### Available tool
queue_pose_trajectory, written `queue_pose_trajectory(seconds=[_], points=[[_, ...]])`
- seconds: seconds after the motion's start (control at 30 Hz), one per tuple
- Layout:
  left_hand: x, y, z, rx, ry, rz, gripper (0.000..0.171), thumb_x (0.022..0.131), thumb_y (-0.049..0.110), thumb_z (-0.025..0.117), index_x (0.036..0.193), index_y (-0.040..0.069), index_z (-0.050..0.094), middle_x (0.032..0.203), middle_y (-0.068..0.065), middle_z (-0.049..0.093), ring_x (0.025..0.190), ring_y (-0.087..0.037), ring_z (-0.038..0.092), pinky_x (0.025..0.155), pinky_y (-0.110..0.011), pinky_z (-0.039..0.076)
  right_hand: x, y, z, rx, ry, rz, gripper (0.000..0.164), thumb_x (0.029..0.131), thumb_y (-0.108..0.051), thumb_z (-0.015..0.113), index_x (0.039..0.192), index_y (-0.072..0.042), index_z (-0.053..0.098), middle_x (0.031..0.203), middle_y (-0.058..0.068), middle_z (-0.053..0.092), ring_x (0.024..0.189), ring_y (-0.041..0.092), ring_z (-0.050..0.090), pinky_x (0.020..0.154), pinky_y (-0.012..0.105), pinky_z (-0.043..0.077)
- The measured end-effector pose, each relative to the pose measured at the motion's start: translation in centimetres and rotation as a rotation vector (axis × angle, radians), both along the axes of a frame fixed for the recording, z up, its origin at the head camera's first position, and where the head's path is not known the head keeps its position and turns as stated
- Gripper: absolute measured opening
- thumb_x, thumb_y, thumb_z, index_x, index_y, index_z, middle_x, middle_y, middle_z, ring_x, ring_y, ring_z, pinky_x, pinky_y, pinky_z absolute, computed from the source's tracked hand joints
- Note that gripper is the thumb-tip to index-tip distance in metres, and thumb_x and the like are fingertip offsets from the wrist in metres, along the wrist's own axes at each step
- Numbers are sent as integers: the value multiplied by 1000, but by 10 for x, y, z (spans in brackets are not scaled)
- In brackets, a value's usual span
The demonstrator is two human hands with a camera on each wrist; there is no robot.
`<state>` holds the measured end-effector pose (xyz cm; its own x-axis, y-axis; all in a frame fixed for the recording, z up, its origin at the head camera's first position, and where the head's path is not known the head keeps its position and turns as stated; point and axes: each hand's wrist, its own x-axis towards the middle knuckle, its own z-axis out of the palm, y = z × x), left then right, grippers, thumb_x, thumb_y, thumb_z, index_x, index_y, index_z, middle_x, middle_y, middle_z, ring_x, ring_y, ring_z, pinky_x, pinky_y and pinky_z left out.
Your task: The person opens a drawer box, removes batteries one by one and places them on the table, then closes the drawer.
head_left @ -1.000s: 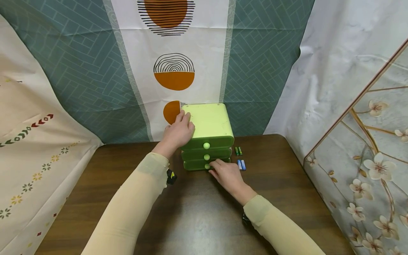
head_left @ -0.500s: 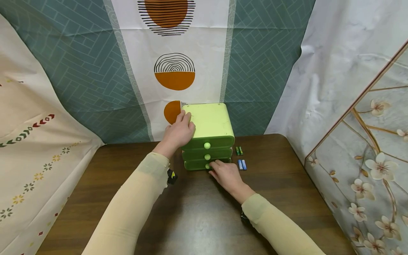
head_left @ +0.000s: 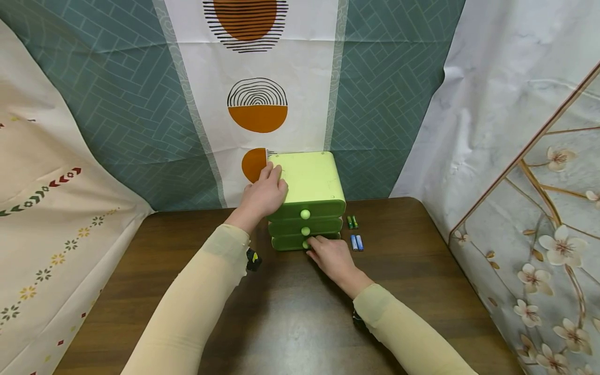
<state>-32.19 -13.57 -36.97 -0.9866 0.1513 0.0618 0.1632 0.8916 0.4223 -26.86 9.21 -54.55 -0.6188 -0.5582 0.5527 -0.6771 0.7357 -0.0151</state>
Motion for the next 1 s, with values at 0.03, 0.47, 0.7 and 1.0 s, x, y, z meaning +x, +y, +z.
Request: queue_pose_trajectory(seconds=[0.03, 0.47, 0.7, 1.0], points=[[0, 0, 0, 1, 0, 0, 66, 117, 39, 21, 179, 16, 20, 186, -8, 4, 163, -40, 32, 127, -71, 22, 0, 0, 0, -2, 2, 3, 21, 95, -22, 91, 111, -16, 78, 91, -1, 75, 70, 19, 74, 54, 40, 56], [0, 0, 0, 0, 1, -1, 66, 118, 40, 23, 179, 16, 20, 186, -8, 4, 163, -40, 31, 126, -71, 24, -4, -6, 0, 45, 87, 13, 27, 93, -19, 92, 105, -12, 69, 84, 3, 72, 66, 22, 71, 54, 42, 56], [-1, -1, 0, -6, -5, -3, 66, 118, 40, 22, 179, 16, 19, 186, -8, 2, 164, -40, 31, 127, -71, 23, -6, -9, -3, 74, 119, -10, 28, 94, -19, 91, 109, -10, 69, 83, 5, 72, 65, 23, 70, 53, 43, 56], [0, 0, 0, -12, -7, -4, 66, 118, 41, 21, 179, 16, 19, 186, -8, 3, 166, -37, 25, 127, -71, 23, -6, -14, -8, 82, 263, -23, 11, 102, -5, 76, 99, -13, 69, 70, 3, 59, 53, 19, 57, 44, 36, 47]])
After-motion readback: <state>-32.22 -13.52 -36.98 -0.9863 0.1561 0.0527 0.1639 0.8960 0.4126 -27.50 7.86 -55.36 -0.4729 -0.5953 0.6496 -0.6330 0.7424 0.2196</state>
